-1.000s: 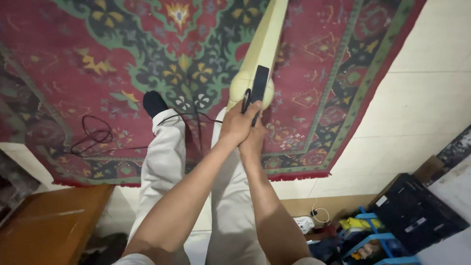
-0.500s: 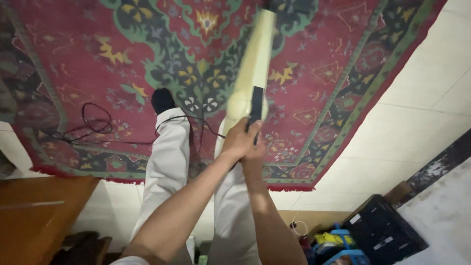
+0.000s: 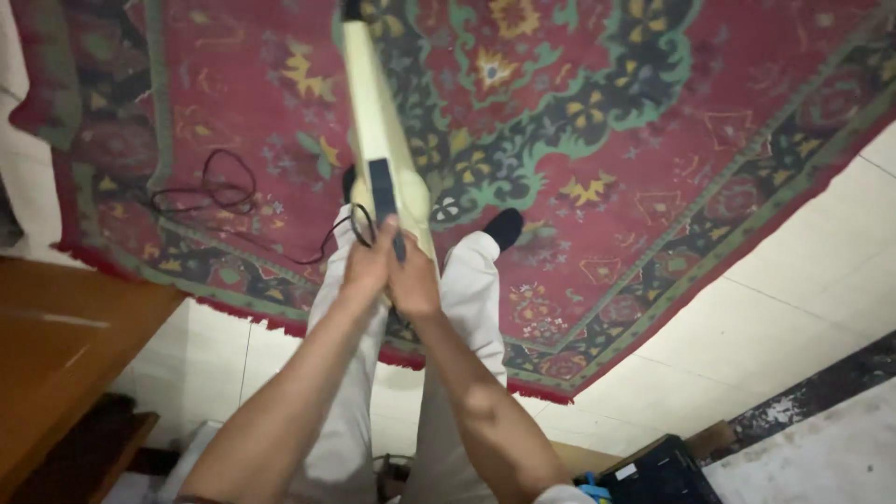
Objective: Inspecting and manipulating a handheld vacuum cleaner and its power cord.
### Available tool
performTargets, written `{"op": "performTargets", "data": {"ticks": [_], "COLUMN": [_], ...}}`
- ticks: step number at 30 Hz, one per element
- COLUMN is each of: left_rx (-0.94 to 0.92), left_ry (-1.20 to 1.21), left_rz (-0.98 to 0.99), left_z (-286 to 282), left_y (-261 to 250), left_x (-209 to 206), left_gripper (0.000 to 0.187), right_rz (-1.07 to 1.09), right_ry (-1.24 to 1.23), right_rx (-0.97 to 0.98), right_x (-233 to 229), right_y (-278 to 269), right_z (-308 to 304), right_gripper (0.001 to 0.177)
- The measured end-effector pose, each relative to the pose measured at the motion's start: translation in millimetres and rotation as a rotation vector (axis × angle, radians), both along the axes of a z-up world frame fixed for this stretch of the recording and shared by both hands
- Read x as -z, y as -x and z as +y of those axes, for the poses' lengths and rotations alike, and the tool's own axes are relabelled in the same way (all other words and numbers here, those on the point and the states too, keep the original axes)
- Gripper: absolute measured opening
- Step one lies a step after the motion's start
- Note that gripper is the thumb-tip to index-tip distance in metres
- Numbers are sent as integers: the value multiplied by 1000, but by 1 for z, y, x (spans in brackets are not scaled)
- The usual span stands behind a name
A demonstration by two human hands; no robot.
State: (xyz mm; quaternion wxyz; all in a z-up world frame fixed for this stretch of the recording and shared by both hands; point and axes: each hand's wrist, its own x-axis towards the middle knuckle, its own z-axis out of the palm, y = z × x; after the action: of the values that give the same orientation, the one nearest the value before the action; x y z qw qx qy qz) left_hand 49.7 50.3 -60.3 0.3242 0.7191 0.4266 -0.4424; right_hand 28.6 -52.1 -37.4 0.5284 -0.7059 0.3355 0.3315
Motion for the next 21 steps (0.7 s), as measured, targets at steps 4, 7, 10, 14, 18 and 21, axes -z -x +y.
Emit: {"op": "performTargets", "data": {"ticks": [4, 7, 10, 14, 18, 21], "left_rx": [-304, -61, 140, 250, 244, 81], "left_ry": [218, 6, 117, 411, 397, 365], "left_rz": [-186, -25, -2, -116, -155, -53], "left_z": [6, -19, -66, -107, -100, -52], "left_y": [-19, -8, 5, 25, 16, -11], "left_x": [2, 7, -7, -5, -4, -18], "left_gripper": [72, 71, 67, 63, 62, 64], "right_rz": [106, -6, 5, 100, 381, -38], "right_ry": [-56, -3, 15, 311, 427, 270], "right_rx": [-133, -60, 209, 250, 44, -26], "right_x": [3, 7, -1, -25, -38, -2], "right_y": [-20, 2, 38, 45, 10, 37], "right_z": [9, -6, -39, -63, -55, -27], "right_gripper": [49, 46, 45, 40, 44, 38]}}
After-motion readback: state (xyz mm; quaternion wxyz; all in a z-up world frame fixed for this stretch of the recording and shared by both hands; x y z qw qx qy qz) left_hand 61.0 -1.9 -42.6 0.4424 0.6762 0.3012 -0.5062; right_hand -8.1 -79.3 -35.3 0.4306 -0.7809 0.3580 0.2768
